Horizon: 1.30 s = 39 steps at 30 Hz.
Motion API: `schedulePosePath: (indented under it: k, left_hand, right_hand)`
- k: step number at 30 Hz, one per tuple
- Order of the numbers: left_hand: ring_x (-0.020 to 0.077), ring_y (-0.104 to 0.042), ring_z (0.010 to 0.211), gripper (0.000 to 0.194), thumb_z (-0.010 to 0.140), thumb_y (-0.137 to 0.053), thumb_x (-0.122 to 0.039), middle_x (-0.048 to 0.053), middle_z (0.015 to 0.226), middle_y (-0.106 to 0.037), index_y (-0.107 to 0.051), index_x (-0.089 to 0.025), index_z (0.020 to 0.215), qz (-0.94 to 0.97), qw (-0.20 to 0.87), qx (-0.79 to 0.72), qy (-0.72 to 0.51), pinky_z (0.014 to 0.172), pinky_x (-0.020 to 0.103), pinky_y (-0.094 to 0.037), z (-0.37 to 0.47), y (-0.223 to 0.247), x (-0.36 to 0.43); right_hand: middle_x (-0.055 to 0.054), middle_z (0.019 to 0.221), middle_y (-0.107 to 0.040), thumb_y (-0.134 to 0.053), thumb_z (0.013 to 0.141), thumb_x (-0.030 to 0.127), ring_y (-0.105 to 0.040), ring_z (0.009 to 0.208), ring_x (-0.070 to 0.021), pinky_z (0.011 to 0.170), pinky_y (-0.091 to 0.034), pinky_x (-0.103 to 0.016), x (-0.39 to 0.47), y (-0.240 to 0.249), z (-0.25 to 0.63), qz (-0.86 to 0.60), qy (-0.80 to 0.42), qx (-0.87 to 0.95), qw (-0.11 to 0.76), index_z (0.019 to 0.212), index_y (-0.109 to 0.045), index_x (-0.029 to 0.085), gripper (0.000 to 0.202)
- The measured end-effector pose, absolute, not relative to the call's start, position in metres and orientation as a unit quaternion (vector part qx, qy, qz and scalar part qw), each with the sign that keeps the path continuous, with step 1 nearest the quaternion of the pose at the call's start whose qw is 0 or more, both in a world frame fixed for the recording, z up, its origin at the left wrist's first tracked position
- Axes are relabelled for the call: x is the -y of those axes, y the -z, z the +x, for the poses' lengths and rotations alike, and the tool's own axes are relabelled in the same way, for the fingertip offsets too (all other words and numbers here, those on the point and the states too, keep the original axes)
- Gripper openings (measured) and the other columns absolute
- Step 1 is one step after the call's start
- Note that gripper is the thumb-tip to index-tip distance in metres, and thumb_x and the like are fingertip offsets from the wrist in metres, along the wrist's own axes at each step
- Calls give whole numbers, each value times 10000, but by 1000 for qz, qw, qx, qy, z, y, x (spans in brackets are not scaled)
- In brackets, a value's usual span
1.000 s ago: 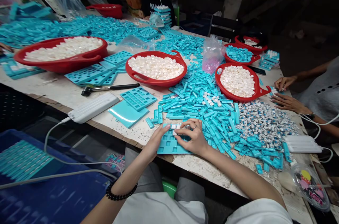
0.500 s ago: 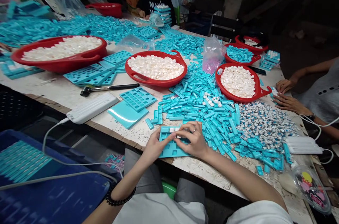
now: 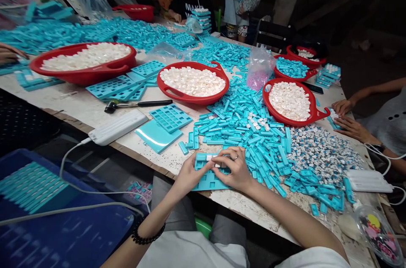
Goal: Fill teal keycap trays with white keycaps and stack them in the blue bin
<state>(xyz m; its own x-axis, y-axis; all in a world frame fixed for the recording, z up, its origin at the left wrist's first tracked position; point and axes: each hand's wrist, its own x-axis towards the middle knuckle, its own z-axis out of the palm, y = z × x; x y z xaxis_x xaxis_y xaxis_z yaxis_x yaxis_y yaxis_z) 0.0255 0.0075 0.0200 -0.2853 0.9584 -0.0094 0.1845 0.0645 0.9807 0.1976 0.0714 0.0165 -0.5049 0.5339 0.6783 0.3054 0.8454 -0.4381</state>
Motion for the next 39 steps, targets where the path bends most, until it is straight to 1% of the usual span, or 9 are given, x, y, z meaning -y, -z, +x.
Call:
schedulePosePath:
  k: [6,10,16,19,22,25,30,35,39]
  left_hand:
    - [224,-656,799,286,775,-708,-466,14,810,-689,-597,-209,832,458,358,-637,-506,741,316,-502,28,-22,-8]
    - [213,-639,769,280,752,-723,-451,-3,755,-660,-578,-212,771,449,356,-641,-510,714,301,-493,28,-17,-9]
    - [256,-673,975,338,785,-710,-504,35,966,-733,-631,-213,938,445,431,-599,-507,893,352,-516,21,-17,-13]
    - [280,-653,1079,372,833,-627,-576,39,1016,-734,-635,-225,953,426,459,-593,-506,966,374,-498,20,-21,-14]
    - [298,-633,1130,409,827,-622,-614,45,1035,-729,-635,-228,961,409,466,-591,-516,1013,389,-474,21,-22,-14]
    - [301,-635,1111,424,835,-605,-641,49,1025,-722,-637,-230,934,396,462,-600,-519,1024,397,-463,22,-20,-14]
    - [295,-631,1082,418,856,-577,-647,45,995,-698,-628,-235,904,391,462,-606,-517,1013,387,-462,22,-17,-14]
    - [276,-619,1044,408,865,-580,-621,34,966,-677,-616,-218,912,399,464,-603,-511,979,378,-464,21,-17,-13]
    - [259,-622,991,394,855,-614,-590,25,948,-663,-590,-210,956,419,479,-595,-491,930,370,-477,19,-17,-12]
  right_hand:
    - [-32,962,-717,-735,864,238,-620,1004,-252,904,-410,-435,-73,-15,197,-258,-146,859,417,1016,-705,275,159]
    - [-14,939,-740,-733,865,237,-642,970,-239,926,-389,-440,-73,-16,198,-246,-144,862,418,1027,-696,273,170]
    - [-5,1000,-782,-710,918,257,-672,959,-237,930,-379,-447,-71,-17,198,-231,-100,863,438,1133,-667,300,224]
    - [17,966,-794,-697,936,239,-686,935,-223,940,-376,-441,-72,-16,198,-222,-79,872,429,1159,-665,321,240]
    - [24,958,-796,-701,939,259,-687,937,-219,958,-371,-440,-73,-16,199,-223,-93,879,411,1132,-685,327,205]
    - [20,1001,-793,-704,950,266,-679,947,-212,953,-370,-431,-73,-17,199,-217,-101,880,411,1112,-701,316,170]
    - [5,988,-779,-683,956,232,-659,930,-201,940,-377,-409,-73,-18,197,-207,-81,874,433,1157,-703,301,214]
    - [-20,933,-725,-698,946,296,-641,898,-191,902,-384,-390,-73,-14,196,-231,-73,870,429,1042,-737,277,105]
    - [-27,913,-687,-671,978,307,-626,866,-180,879,-386,-378,-73,-15,197,-228,-67,881,410,1034,-721,247,96]
